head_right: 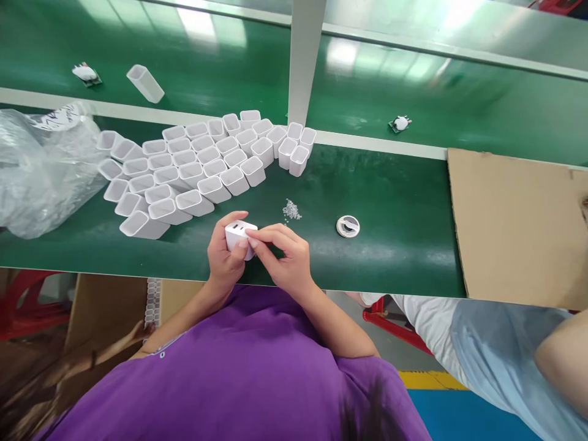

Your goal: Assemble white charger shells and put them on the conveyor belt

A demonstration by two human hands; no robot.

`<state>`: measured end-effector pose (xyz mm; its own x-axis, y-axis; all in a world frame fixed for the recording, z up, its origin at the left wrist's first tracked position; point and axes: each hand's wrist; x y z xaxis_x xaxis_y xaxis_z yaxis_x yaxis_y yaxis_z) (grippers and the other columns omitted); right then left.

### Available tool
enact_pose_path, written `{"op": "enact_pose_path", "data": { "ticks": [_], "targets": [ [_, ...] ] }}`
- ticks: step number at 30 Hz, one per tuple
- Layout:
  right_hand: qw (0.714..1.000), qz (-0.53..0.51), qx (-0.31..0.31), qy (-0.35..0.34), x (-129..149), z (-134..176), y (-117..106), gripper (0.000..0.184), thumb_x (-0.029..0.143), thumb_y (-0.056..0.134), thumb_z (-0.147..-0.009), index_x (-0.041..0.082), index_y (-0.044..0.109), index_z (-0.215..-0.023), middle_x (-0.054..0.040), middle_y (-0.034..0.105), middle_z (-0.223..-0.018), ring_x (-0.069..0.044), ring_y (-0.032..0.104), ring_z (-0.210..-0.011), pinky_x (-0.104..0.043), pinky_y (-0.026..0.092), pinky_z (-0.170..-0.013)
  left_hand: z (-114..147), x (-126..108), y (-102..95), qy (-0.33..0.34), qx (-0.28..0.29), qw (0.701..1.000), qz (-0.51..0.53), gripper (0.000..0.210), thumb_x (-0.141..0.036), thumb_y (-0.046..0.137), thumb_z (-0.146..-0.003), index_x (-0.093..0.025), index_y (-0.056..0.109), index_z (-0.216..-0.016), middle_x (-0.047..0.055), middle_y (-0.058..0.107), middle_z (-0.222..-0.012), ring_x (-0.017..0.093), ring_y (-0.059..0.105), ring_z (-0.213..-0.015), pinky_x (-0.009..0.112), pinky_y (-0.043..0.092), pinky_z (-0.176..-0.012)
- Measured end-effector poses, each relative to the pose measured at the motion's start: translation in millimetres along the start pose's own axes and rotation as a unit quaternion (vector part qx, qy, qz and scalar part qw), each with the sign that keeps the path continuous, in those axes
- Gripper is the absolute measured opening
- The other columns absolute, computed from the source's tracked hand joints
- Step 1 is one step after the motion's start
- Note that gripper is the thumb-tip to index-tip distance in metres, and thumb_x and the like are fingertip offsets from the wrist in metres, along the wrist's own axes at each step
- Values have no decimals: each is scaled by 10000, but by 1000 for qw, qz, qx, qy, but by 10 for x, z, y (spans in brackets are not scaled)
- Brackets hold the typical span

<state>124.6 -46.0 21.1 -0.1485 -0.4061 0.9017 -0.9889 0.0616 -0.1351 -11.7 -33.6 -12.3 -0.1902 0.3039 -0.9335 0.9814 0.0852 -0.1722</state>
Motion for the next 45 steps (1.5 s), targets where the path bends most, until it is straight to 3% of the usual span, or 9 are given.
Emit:
{"op": "enact_pose_path", "data": {
  "ticks": [9, 18, 23, 25, 28, 32, 37, 41, 45],
  "targets": [
    [1000, -11, 6, -16, -4, -17, -26, 115, 219, 646, -951, 236, 744, -1009, -25, 690, -884, -172, 660, -770, -303, 585, -710, -13, -29, -3, 9, 37, 999, 21, 544, -517, 505, -902, -214, 495, -1353, 45, 668, -967, 147, 596, -730, 274, 510, -666],
    [994, -5, 34, -103, -66, 24, -128, 156, 209, 619, -983, 276, 710, -1090, -10, 678, -897, -160, 649, -779, -281, 575, -705, 4, 63, 46, 197, -15, 980, -8, 561, -405, 596, -885, -264, 410, -1395, 33, 644, -952, 150, 625, -784, 272, 536, -687],
    [994, -89, 38, -53, -168, 56, -221, 329, 251, 619, -979, 303, 555, -1297, -36, 648, -1044, -199, 649, -919, -343, 593, -769, -61, -17, 61, 249, -55, 966, -52, 464, -327, 719, -798, -283, 511, -1211, 39, 681, -1029, 193, 628, -955, 362, 543, -835],
    [997, -38, 54, -51, -143, 49, -261, 261, 226, 619, -964, 276, 592, -1219, -58, 630, -1122, -225, 626, -1007, -387, 578, -835, -81, -54, 68, 202, -51, 978, -27, 391, -296, 752, -769, -267, 539, -1095, 38, 688, -1037, 197, 625, -991, 371, 539, -863],
    [988, 97, 69, -99, -63, 18, -289, 254, 259, 646, -942, 252, 600, -1191, -85, 608, -1191, -276, 579, -1102, -485, 517, -945, -103, -80, 84, 25, -9, 992, 127, 350, -354, 725, -799, -259, 491, -1042, 38, 688, -1040, 187, 659, -952, 335, 563, -783],
    [975, 167, 54, -139, -7, -24, -220, 470, 279, 669, -922, 250, 473, -1349, -96, 600, -1220, -294, 564, -1122, -504, 495, -965, -142, -96, 85, -174, 85, 939, 283, 415, -491, 689, -791, -273, 482, -1077, 6, 684, -918, 151, 659, -719, 260, 539, -578],
    [984, 108, 32, -137, -38, -55, -111, 574, 205, 660, -916, 234, 388, -1420, -89, 620, -1197, -259, 585, -1080, -444, 515, -928, -178, -134, 59, -260, 126, 896, 338, 379, -498, 675, -772, -235, 553, -1015, 16, 655, -805, 160, 643, -626, 264, 527, -488],
    [981, 136, 37, -133, -28, -74, -110, 618, 224, 660, -917, 267, 348, -1449, -76, 636, -1189, -268, 595, -1078, -454, 508, -931, -189, -140, 63, -304, 110, 879, 350, 385, -548, 653, -776, -217, 578, -957, 28, 648, -831, 164, 633, -646, 280, 535, -489],
    [975, 167, 65, -128, 4, -63, -102, 652, 224, 640, -927, 276, 299, -1480, -79, 640, -1201, -271, 607, -1070, -458, 498, -943, -199, -109, 84, -329, 79, 876, 344, 342, -541, 628, -814, -201, 591, -834, 1, 577, -695, 129, 559, -566, 255, 479, -459]
  ]
}}
Point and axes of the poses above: each hand's wrist, its own z-axis away from the middle knuckle, its own y-axis out of the palm, x = y × z
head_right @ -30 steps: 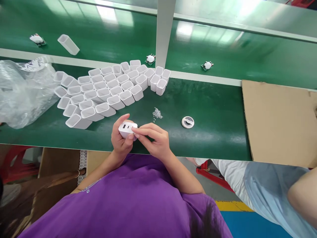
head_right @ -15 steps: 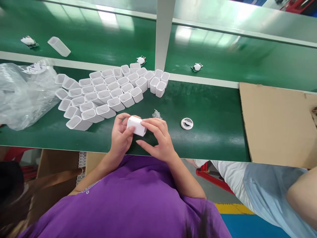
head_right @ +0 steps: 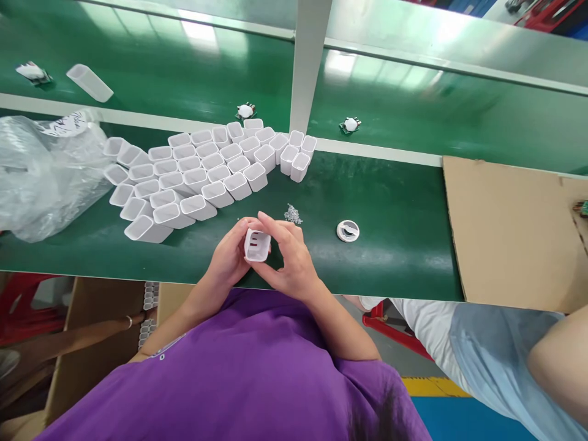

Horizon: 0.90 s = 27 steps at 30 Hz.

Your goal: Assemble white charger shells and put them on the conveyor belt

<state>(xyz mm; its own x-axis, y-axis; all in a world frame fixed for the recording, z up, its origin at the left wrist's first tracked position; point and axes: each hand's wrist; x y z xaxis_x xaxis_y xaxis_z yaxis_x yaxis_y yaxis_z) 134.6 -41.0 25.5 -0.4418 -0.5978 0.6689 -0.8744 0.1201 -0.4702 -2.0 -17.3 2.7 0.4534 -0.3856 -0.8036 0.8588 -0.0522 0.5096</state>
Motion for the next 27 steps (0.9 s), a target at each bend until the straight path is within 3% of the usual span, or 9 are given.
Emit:
{"op": "enact_pose_path", "data": {
  "ticks": [4, 8, 12, 16, 19, 22, 24, 27],
  "targets": [
    [999, -15, 28, -1, 41, 24, -26, 663, 218, 654, -919, 272, 305, -1480, -82, 627, -1226, -266, 594, -1099, -458, 485, -959, -3, -9, 2, 1, -9, 1000, 14, 282, -438, 701, -777, -193, 561, -759, -28, 533, -633, 97, 518, -514, 223, 450, -453],
    [998, -57, 32, 19, -132, -134, -309, 651, 290, 682, -909, 269, 339, -1462, -88, 624, -1219, -264, 604, -1097, -443, 498, -951, 27, -61, 28, -45, 20, 997, 64, 325, -472, 615, -837, -194, 595, -1005, 12, 668, -810, 137, 636, -638, 246, 541, -533],
    [996, 56, -70, 8, -820, -677, -849, 658, 364, 762, -824, 269, 424, -1381, -100, 571, -1243, -278, 585, -1106, -418, 545, -872, 42, -72, 35, -74, 68, 991, 85, 424, -549, 545, -868, -169, 585, -1050, 98, 717, -1015, 204, 701, -795, 319, 599, -632],
    [968, 225, -47, 98, -1775, -1348, -1242, 636, 286, 717, -776, 178, 446, -1341, -134, 560, -1207, -310, 575, -1082, -487, 530, -915, 33, -39, 6, -50, 51, 995, 68, 360, -497, 582, -857, -156, 607, -971, 70, 716, -879, 165, 674, -687, 272, 573, -586],
    [935, 280, -23, 216, -2251, -1679, -1263, 588, 177, 635, -777, 110, 455, -1333, -163, 577, -1189, -322, 552, -1137, -496, 469, -1008, 20, -24, -15, -28, 25, 997, 64, 345, -483, 594, -844, -152, 616, -936, 52, 696, -805, 146, 648, -636, 256, 553, -556],
    [917, 281, 5, 281, -2416, -1813, -1161, 630, 114, 624, -732, 61, 456, -1337, -197, 571, -1218, -334, 538, -1173, -490, 424, -1061, 6, -27, -17, -7, 5, 997, 74, 342, -482, 618, -816, -145, 618, -878, 41, 673, -743, 138, 624, -592, 252, 533, -527],
    [919, 274, 19, 284, -2402, -1834, -1115, 669, 115, 645, -710, 59, 453, -1349, -212, 556, -1255, -345, 525, -1194, -503, 405, -1077, 0, -38, -13, 7, -12, 996, 89, 334, -477, 629, -802, -144, 614, -825, 33, 654, -702, 133, 606, -567, 248, 517, -510],
    [936, 278, 27, 215, -2226, -1795, -1112, 657, 160, 663, -728, 109, 473, -1355, -193, 520, -1327, -341, 474, -1255, -512, 371, -1104, -5, -59, -13, 38, -45, 991, 123, 305, -444, 633, -802, -154, 588, -717, 9, 605, -622, 112, 563, -519, 223, 475, -479]
  ]
}}
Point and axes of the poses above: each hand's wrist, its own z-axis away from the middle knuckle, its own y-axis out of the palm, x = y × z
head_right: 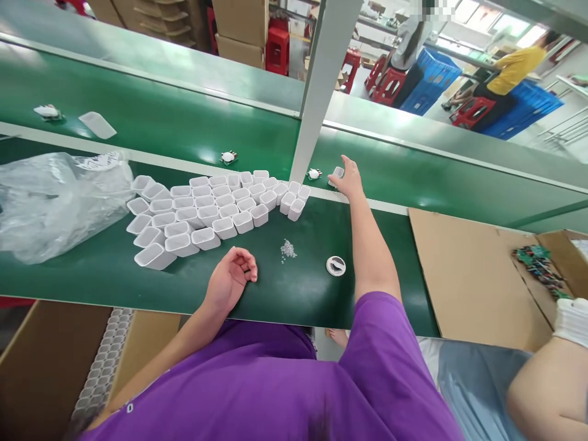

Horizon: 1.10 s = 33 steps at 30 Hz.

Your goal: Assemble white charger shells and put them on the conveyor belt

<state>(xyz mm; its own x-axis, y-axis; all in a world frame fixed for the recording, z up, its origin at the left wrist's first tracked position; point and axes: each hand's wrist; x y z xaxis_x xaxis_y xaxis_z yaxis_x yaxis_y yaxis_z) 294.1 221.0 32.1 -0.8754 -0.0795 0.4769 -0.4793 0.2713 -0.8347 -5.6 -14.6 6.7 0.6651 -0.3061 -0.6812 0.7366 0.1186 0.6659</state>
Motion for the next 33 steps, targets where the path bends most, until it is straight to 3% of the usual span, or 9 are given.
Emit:
{"op": "enact_pose_path", "data": {
  "ticks": [5, 7, 12, 15, 20, 23, 26, 29, 33],
  "targets": [
    [976, -32, -48, -211, 496, 670, -214, 278, 198, 573, -856, 184, 632, -1127, -104, 643, -1095, -285, 601, -1041, -441, 513, -935, 30, -41, 13, 87, -30, 993, 73, 414, -383, 609, -820, -170, 440, -507, -38, 405, -435, 76, 416, -393, 185, 344, -398],
    [959, -63, 25, -274, 776, 1072, -201, 174, 202, 537, -921, 197, 663, -1042, -62, 674, -937, -245, 642, -896, -379, 542, -838, 65, -73, 27, 130, -37, 988, 78, 466, -383, 596, -819, -172, 386, -460, -38, 347, -396, 73, 367, -358, 189, 304, -375],
    [904, -68, 223, -358, 1316, 1790, 192, 175, 131, 547, -967, 173, 678, -1075, -74, 676, -1030, -219, 637, -937, -314, 523, -817, 129, -314, -88, 306, -51, 950, -37, 504, -433, 562, -848, -184, 386, -447, -30, 339, -382, 85, 327, -355, 226, 270, -376],
    [892, -28, 258, -370, 1490, 1864, 473, 178, 133, 550, -990, 153, 669, -1122, -79, 666, -1017, -210, 626, -933, -291, 506, -785, 102, -573, -335, 428, -103, 857, -267, 368, -391, 562, -868, -192, 529, -560, -8, 504, -497, 122, 468, -478, 272, 378, -489],
    [880, 95, 278, -374, 1690, 1800, 601, 193, 142, 485, -1038, 152, 677, -1023, -71, 641, -958, -194, 589, -852, -259, 421, -676, 50, -898, -688, 458, -139, 586, -654, 110, -322, 651, -830, -223, 682, -868, 53, 690, -919, 219, 585, -900, 406, 442, -878],
    [864, 144, 291, -385, 1766, 1818, 541, 149, 78, 534, -1000, 129, 664, -948, -88, 632, -956, -208, 568, -837, -269, 379, -635, 21, -913, -735, 431, -120, 523, -725, 182, -344, 684, -812, -258, 704, -972, 83, 657, -1132, 301, 517, -1078, 487, 403, -946],
    [851, 162, 280, -414, 1814, 1869, 501, 168, 17, 525, -969, 109, 655, -914, -106, 625, -924, -224, 564, -829, -286, 381, -605, -36, -859, -740, 398, -101, 517, -751, 178, -335, 704, -797, -294, 724, -969, 81, 592, -1275, 350, 467, -1151, 541, 372, -964],
    [851, 159, 251, -433, 1827, 1910, 512, 205, -21, 506, -937, 106, 655, -874, -109, 625, -888, -236, 569, -794, -309, 393, -563, -74, -843, -742, 394, -97, 543, -735, 43, -283, 709, -790, -280, 739, -820, 78, 585, -1297, 367, 443, -1188, 561, 351, -988],
    [876, 129, 226, -406, 1752, 1930, 496, 185, 34, 521, -964, 128, 655, -877, -77, 640, -883, -207, 596, -752, -289, 431, -566, 0, -893, -680, 407, -69, 634, -653, 28, -288, 744, -765, -269, 734, -747, 60, 667, -1146, 291, 531, -1086, 474, 429, -965]
  ]
}}
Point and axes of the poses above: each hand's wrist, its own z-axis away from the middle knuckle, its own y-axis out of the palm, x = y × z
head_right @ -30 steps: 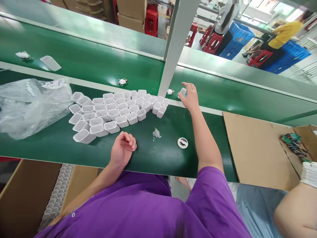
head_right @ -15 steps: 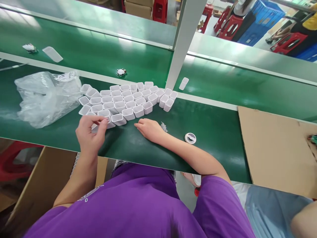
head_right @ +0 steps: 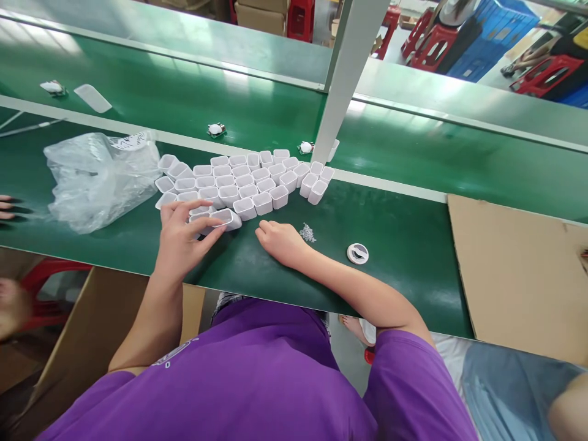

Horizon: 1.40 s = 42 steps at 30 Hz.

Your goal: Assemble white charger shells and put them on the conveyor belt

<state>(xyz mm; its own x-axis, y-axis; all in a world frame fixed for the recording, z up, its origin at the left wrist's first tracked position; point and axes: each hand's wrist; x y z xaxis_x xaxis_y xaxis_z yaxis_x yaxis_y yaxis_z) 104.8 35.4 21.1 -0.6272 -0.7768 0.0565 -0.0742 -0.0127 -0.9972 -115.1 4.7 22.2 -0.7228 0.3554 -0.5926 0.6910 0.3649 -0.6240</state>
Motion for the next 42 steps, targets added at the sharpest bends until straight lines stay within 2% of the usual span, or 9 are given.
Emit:
{"op": "enact_pose_path", "data": {
  "ticks": [2, 4, 7, 11, 14, 18, 26, 34, 42],
  "targets": [
    [998, -53, -41, 15, -24, 95, -44, 151, 109, 532, -999, 151, 651, -915, -50, 646, -906, -172, 617, -764, -255, 473, -613, 11, -97, -10, -43, -13, 992, 120, 67, -305, 746, -766, -253, 725, -802, 47, 679, -1095, 225, 590, -999, 369, 508, -871],
    [976, -177, -126, 25, -21, 227, -137, 119, 159, 549, -1005, 177, 648, -941, -28, 652, -925, -144, 631, -773, -229, 505, -647, 26, -221, 51, -118, -36, 957, 262, 133, -334, 740, -774, -222, 690, -827, 40, 673, -1059, 170, 630, -910, 280, 555, -746],
    [893, -356, -273, 41, 50, 433, -315, 97, 162, 587, -977, 201, 664, -933, -16, 661, -907, -133, 634, -743, -217, 528, -627, 50, -435, 254, -251, -49, 850, 461, 278, -397, 781, -719, -206, 610, -826, 10, 661, -929, 125, 647, -756, 223, 579, -611],
    [832, -386, -387, 97, 193, 598, -420, 106, 139, 626, -941, 219, 694, -926, -18, 676, -880, -152, 641, -754, -240, 553, -631, 109, -712, 507, -372, 43, 699, 609, 496, -373, 832, -628, -251, 566, -1029, -4, 684, -920, 135, 679, -739, 208, 586, -568],
    [794, -378, -449, 160, 269, 630, -350, 99, 164, 636, -930, 234, 704, -911, -25, 688, -870, -189, 652, -778, -311, 580, -687, 182, -836, 610, -381, 129, 658, 637, 576, -301, 824, -613, -244, 578, -1131, 30, 694, -1007, 167, 692, -812, 241, 605, -622],
    [764, -381, -477, 208, 315, 625, -220, 117, 169, 629, -921, 253, 710, -911, -25, 693, -889, -208, 660, -795, -358, 594, -727, 262, -874, 704, -349, 166, 698, 602, 457, -294, 837, -616, -192, 646, -1019, 51, 708, -988, 205, 682, -871, 295, 611, -688],
    [782, -331, -482, 216, 326, 627, -180, 144, 175, 615, -932, 273, 720, -927, -19, 694, -896, -209, 673, -798, -360, 606, -722, 276, -898, 763, -275, 108, 809, 509, 451, -461, 808, -672, -196, 686, -1017, 72, 729, -1000, 218, 685, -886, 308, 592, -751],
    [797, -269, -514, 171, 345, 604, -170, 215, 94, 633, -924, 281, 713, -994, -16, 711, -945, -203, 695, -827, -348, 622, -740, 314, -853, 760, -232, 110, 836, 485, 387, -351, 765, -758, -225, 666, -1110, 64, 724, -1103, 215, 676, -1036, 294, 574, -862],
    [810, -219, -516, 173, 355, 619, -147, 270, 82, 638, -923, 307, 706, -1057, -15, 713, -939, -213, 701, -797, -366, 627, -708, 328, -846, 772, -224, 78, 868, 435, 451, -337, 803, -706, -225, 671, -1123, 67, 712, -1149, 241, 658, -1099, 326, 573, -906]
  ]
}}
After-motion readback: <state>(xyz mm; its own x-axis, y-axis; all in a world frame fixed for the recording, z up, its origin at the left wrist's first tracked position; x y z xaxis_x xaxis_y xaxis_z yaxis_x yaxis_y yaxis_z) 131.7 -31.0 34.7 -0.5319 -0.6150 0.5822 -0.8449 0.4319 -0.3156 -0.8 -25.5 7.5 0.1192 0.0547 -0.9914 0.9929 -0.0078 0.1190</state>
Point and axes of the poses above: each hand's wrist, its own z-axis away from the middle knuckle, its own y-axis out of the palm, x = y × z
